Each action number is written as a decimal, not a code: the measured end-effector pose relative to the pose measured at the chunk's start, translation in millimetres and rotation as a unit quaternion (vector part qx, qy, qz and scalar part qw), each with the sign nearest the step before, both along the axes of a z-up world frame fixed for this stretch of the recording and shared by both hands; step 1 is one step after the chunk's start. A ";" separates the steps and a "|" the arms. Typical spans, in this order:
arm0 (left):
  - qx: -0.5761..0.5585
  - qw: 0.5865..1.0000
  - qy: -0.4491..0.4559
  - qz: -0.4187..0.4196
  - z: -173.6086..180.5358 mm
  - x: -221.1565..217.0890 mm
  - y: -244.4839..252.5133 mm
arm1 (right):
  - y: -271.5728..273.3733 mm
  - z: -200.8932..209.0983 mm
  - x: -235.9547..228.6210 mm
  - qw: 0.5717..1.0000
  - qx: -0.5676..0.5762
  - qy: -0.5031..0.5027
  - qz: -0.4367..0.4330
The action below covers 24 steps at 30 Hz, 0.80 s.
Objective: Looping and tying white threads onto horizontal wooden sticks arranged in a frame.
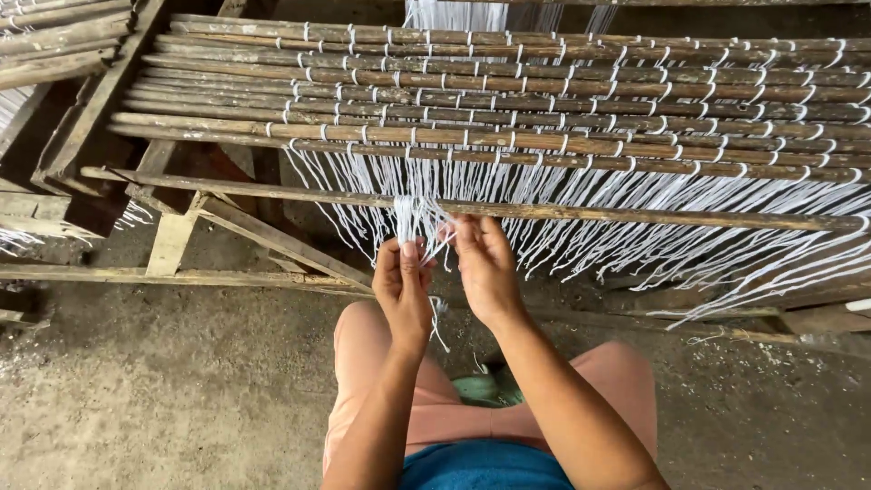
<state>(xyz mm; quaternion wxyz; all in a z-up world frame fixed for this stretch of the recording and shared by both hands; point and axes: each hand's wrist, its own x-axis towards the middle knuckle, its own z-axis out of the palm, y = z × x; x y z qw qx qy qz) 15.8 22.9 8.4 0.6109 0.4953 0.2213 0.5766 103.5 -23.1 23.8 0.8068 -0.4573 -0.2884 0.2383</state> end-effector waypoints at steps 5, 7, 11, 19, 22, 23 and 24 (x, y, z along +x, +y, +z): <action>0.011 1.000 0.012 0.000 -2.1 1.3 -2.2 | -10.2 -21.6 15.7 0.984 0.100 0.146 0.009; 0.013 1.000 0.017 0.000 1.0 0.5 -1.6 | -15.9 -9.4 16.9 0.980 0.115 0.162 0.003; 0.062 0.996 0.062 0.014 -13.9 2.9 4.3 | -27.6 1.1 20.0 0.960 0.148 0.221 0.084; 0.129 0.981 0.136 0.043 -10.5 -1.2 2.3 | -25.3 26.4 23.1 0.980 -0.115 0.069 0.145; 0.156 0.972 0.166 0.053 -18.3 -2.6 5.9 | -21.0 41.2 22.5 0.970 -0.107 0.112 0.188; 0.159 0.970 0.172 0.059 -13.8 -2.5 6.6 | -20.4 47.8 19.5 0.965 -0.104 0.099 0.221; 0.160 0.969 0.179 0.064 -10.8 -4.4 5.0 | -21.5 52.8 14.8 0.958 -0.102 0.087 0.254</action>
